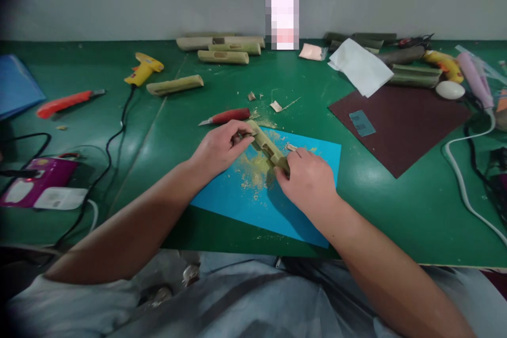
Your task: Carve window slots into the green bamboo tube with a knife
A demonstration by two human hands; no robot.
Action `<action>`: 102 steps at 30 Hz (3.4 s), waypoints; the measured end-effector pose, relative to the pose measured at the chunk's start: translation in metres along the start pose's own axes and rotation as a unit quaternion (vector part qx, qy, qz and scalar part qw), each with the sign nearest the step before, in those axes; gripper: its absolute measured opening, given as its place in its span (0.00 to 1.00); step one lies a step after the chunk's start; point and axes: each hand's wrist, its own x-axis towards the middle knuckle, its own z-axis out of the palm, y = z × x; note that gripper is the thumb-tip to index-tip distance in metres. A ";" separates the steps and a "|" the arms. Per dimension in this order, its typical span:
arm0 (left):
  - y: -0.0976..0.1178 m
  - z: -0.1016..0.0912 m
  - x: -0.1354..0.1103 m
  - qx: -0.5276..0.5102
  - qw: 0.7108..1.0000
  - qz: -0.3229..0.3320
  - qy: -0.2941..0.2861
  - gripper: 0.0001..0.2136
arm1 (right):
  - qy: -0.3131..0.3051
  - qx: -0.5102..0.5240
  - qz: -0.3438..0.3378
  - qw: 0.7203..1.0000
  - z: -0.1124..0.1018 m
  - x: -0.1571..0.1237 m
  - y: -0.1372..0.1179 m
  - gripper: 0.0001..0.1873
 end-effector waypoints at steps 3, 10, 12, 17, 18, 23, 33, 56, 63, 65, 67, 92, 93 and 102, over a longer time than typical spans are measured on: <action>-0.004 0.001 0.001 -0.025 0.999 0.029 0.020 0.09 | -0.002 0.001 0.000 1.000 0.000 0.000 0.000 0.12; -0.014 0.005 0.002 -0.060 0.996 0.058 0.040 0.09 | -0.009 0.007 0.000 1.000 -0.001 0.000 -0.001 0.12; -0.015 0.006 0.003 -0.062 0.995 0.065 0.052 0.08 | -0.010 0.007 0.002 1.000 -0.001 0.000 -0.001 0.12; -0.015 0.008 0.003 -0.056 0.991 0.098 0.073 0.06 | -0.012 0.012 0.004 1.000 -0.002 0.000 -0.001 0.12; -0.014 0.008 0.003 -0.056 0.990 0.101 0.076 0.06 | -0.011 0.014 0.004 1.000 -0.002 0.000 -0.001 0.12; -0.010 0.007 0.005 -0.052 0.989 0.102 0.090 0.07 | -0.009 0.018 0.003 1.000 -0.001 0.000 -0.001 0.12; -0.012 0.008 0.005 -0.056 0.991 0.085 0.084 0.07 | -0.011 0.024 0.004 1.000 -0.001 0.000 0.000 0.12; -0.023 0.008 0.013 -0.025 0.991 0.079 0.104 0.07 | -0.014 0.013 0.006 1.000 -0.001 -0.001 0.000 0.12; -0.013 0.012 0.010 -0.024 0.988 0.130 0.079 0.10 | -0.009 0.015 0.004 1.000 0.000 -0.001 -0.001 0.12; -0.012 0.013 0.010 -0.013 0.988 0.127 0.092 0.10 | -0.012 0.014 0.006 1.000 -0.001 -0.001 -0.001 0.12; -0.012 0.013 0.011 -0.001 0.987 0.125 0.106 0.10 | -0.018 0.010 0.010 1.000 -0.002 -0.001 -0.002 0.12; 0.000 0.021 0.002 0.012 0.981 0.159 0.110 0.11 | -0.010 0.017 0.009 1.000 0.001 -0.002 -0.002 0.12; 0.002 0.021 0.001 0.011 0.982 0.163 0.096 0.11 | -0.013 0.015 0.010 1.000 0.001 -0.002 -0.002 0.12; -0.004 0.020 0.006 0.000 0.981 0.161 0.105 0.10 | -0.010 0.016 0.009 1.000 0.001 -0.002 -0.001 0.12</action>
